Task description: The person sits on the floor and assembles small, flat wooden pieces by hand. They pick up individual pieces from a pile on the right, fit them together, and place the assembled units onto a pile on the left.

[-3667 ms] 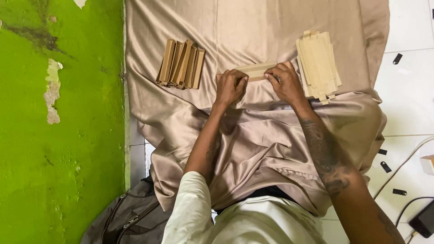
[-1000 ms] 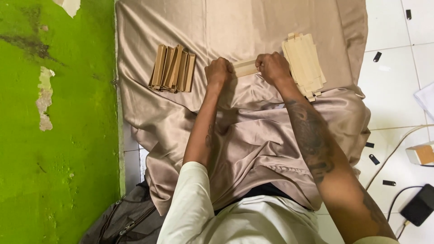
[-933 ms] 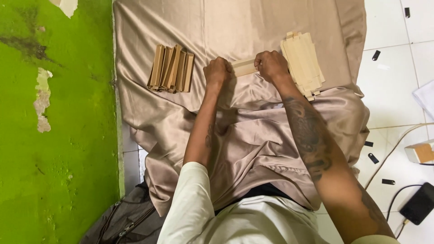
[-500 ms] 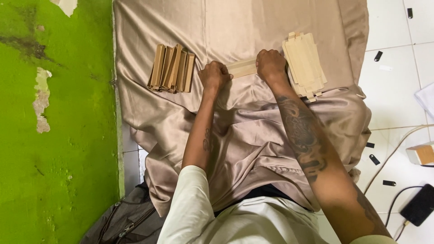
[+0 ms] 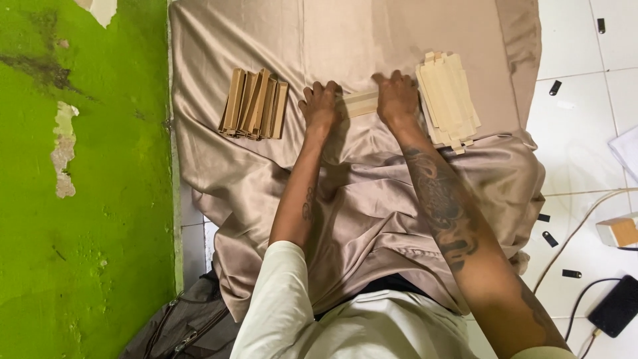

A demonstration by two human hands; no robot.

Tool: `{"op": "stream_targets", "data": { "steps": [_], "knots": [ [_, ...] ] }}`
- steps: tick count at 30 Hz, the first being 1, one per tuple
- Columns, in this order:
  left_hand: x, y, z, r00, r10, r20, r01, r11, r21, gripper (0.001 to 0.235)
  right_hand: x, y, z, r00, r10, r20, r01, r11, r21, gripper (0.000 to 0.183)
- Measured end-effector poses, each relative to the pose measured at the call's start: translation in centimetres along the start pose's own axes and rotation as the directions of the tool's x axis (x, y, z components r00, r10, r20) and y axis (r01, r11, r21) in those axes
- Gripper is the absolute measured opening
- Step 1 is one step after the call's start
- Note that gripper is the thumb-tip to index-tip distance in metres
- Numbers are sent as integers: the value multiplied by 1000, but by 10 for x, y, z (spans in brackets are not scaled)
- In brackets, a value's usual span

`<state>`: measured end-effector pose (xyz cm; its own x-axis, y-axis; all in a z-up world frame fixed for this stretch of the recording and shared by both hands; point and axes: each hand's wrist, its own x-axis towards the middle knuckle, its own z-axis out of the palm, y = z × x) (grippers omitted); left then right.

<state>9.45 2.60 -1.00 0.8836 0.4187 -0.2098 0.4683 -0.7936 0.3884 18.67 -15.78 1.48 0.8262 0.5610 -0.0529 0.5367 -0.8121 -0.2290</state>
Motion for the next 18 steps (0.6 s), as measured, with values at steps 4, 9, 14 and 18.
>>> {"op": "stream_targets", "data": {
  "steps": [4,9,14,18],
  "knots": [
    [-20,17,-17,995,93,-33,-91,995,46,41,-24,-11,-18,976,-129,-173,124,991,-38,31],
    [-33,5,10,965,235,-120,-193,939,286,21,-29,7,2,940,-301,-160,275,947,-169,26],
    [-45,4,18,926,320,-201,-230,899,373,20,-30,19,17,873,-411,-262,345,901,-265,22],
    [-40,0,9,948,241,-210,-202,960,194,16,-35,18,18,869,-404,-284,365,913,-182,18]
  ]
}}
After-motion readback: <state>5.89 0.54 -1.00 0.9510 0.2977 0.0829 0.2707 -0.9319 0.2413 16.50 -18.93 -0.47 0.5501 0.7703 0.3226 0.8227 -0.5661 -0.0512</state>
